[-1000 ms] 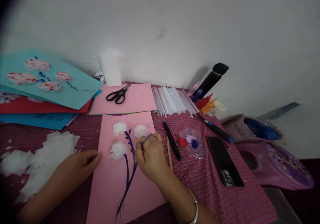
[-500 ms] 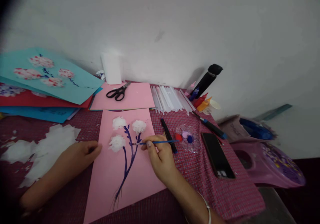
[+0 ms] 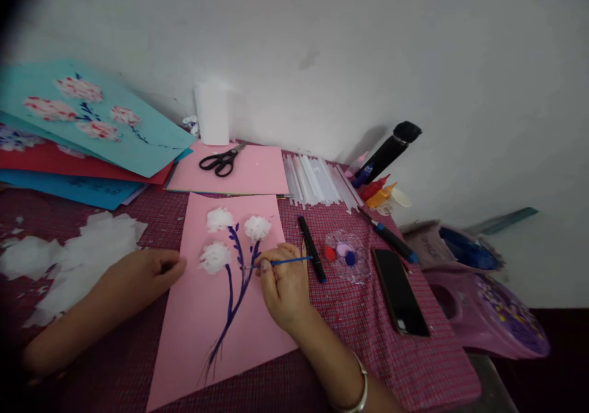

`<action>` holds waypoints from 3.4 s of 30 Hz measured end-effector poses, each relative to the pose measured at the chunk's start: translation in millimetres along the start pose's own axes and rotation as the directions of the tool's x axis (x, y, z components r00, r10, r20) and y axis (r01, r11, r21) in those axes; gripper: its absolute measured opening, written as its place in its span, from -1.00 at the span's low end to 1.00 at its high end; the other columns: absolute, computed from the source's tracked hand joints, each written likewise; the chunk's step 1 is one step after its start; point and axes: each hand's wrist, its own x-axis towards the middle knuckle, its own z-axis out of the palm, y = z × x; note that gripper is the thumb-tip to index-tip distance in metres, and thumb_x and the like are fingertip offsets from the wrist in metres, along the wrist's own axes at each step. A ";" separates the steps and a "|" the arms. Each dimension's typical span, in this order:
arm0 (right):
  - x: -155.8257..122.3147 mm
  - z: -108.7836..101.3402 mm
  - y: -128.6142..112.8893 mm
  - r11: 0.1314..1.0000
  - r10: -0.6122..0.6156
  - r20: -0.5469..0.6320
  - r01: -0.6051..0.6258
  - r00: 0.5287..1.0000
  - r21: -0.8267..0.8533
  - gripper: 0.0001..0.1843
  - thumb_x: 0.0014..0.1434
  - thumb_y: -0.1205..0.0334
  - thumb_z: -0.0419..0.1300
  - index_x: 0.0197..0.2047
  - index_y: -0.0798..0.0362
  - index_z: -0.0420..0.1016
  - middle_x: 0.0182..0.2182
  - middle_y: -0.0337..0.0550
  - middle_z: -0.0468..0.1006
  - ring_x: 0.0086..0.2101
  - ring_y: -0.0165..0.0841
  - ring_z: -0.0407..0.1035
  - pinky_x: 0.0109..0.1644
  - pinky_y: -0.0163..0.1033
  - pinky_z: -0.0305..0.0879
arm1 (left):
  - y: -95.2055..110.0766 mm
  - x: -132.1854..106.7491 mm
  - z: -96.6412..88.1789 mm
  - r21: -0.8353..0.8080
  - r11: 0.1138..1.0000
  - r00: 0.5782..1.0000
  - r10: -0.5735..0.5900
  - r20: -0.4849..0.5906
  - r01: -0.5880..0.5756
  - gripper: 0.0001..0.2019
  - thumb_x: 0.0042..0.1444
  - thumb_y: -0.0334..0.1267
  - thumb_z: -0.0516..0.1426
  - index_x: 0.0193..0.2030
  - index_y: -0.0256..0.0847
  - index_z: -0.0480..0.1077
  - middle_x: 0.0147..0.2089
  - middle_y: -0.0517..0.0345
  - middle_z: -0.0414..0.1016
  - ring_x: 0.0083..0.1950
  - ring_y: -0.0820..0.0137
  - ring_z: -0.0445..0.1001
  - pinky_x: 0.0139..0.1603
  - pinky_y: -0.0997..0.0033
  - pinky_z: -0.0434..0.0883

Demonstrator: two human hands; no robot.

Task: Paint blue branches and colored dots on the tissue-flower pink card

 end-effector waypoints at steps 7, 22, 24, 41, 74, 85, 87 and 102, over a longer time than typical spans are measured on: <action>-3.6 3.5 4.1 0.999 -0.005 0.051 0.006 0.999 -0.032 -0.76 0.34 0.36 -0.04 -0.25 -0.05 0.41 -0.47 -0.25 0.55 -0.33 -0.28 0.45 0.09 -0.01 0.24 | 1.2 -0.8 -0.9 0.019 1.000 1.000 -0.012 0.010 0.011 -0.70 0.16 -0.19 -0.06 -0.58 -0.18 0.09 -0.58 0.23 0.15 -0.49 0.44 0.17 -0.40 0.32 -0.06; -3.0 -7.5 -9.0 0.999 -0.003 -0.036 0.004 0.999 0.043 -0.75 0.30 0.39 -0.06 -0.34 -0.03 0.35 -0.57 -0.30 0.43 -0.42 -0.33 0.38 0.03 -0.04 0.25 | -1.3 0.5 0.2 0.029 1.000 1.000 -0.013 0.021 0.013 -0.69 0.15 -0.13 -0.08 -0.57 -0.17 0.05 -0.59 0.23 0.11 -0.50 0.44 0.18 -0.42 0.30 -0.05; -5.1 -7.0 -8.2 0.998 -0.018 -0.033 0.020 0.999 0.054 -0.75 0.30 0.40 -0.05 -0.34 -0.03 0.36 -0.56 -0.32 0.43 -0.46 -0.35 0.36 0.02 -0.04 0.25 | -0.4 0.0 -1.2 0.018 1.000 1.000 0.001 0.024 -0.002 -0.69 0.15 -0.12 -0.09 -0.57 -0.17 0.05 -0.58 0.23 0.11 -0.50 0.43 0.18 -0.41 0.30 -0.05; -9.1 -2.5 -3.6 0.997 -0.073 0.036 0.074 0.997 -0.025 -0.78 0.31 0.38 -0.03 -0.31 -0.04 0.37 -0.50 -0.27 0.53 -0.42 -0.31 0.41 0.01 -0.01 0.27 | 0.0 -1.6 -3.9 0.020 1.000 0.999 -0.016 0.042 0.015 -0.69 0.14 -0.10 -0.11 -0.58 -0.16 0.03 -0.60 0.21 0.14 -0.51 0.40 0.18 -0.42 0.27 -0.03; -9.8 3.9 -4.3 0.995 -0.011 0.061 0.005 0.998 0.095 -0.81 0.31 0.38 0.05 -0.17 -0.07 0.44 -0.41 -0.31 0.59 -0.33 -0.34 0.48 0.12 -0.01 0.22 | 2.1 -3.0 -5.8 -0.020 1.000 1.000 0.010 0.027 -0.010 -0.71 0.15 -0.17 -0.06 -0.58 -0.15 0.09 -0.57 0.22 0.19 -0.48 0.40 0.19 -0.40 0.31 -0.04; -7.6 5.7 -2.5 0.999 -0.031 0.033 0.030 0.999 0.034 -0.83 0.29 0.37 0.07 -0.22 -0.06 0.44 -0.44 -0.29 0.61 -0.38 -0.32 0.50 0.08 0.00 0.27 | -0.3 -2.2 -0.8 -0.024 1.000 1.000 0.001 0.026 -0.001 -0.71 0.16 -0.16 -0.08 -0.57 -0.15 0.09 -0.55 0.21 0.21 -0.47 0.39 0.21 -0.40 0.30 -0.05; -7.3 7.0 -0.9 0.999 -0.051 0.025 0.051 0.998 0.018 -0.84 0.28 0.38 0.08 -0.22 -0.06 0.44 -0.43 -0.29 0.61 -0.37 -0.32 0.51 0.07 0.00 0.28 | 0.4 -2.2 -0.9 -0.024 1.000 1.000 0.000 0.030 0.001 -0.72 0.16 -0.16 -0.09 -0.56 -0.15 0.09 -0.54 0.21 0.22 -0.46 0.39 0.22 -0.39 0.31 -0.04; -5.6 10.7 1.4 0.998 -0.058 0.060 0.058 0.997 0.003 -0.82 0.31 0.37 0.07 -0.18 -0.08 0.44 -0.40 -0.29 0.65 -0.31 -0.28 0.53 0.06 0.02 0.27 | -0.5 -3.6 -2.3 -0.030 0.999 1.000 0.015 0.008 -0.014 -0.71 0.15 -0.16 -0.06 -0.58 -0.15 0.12 -0.58 0.22 0.19 -0.50 0.40 0.15 -0.40 0.30 -0.06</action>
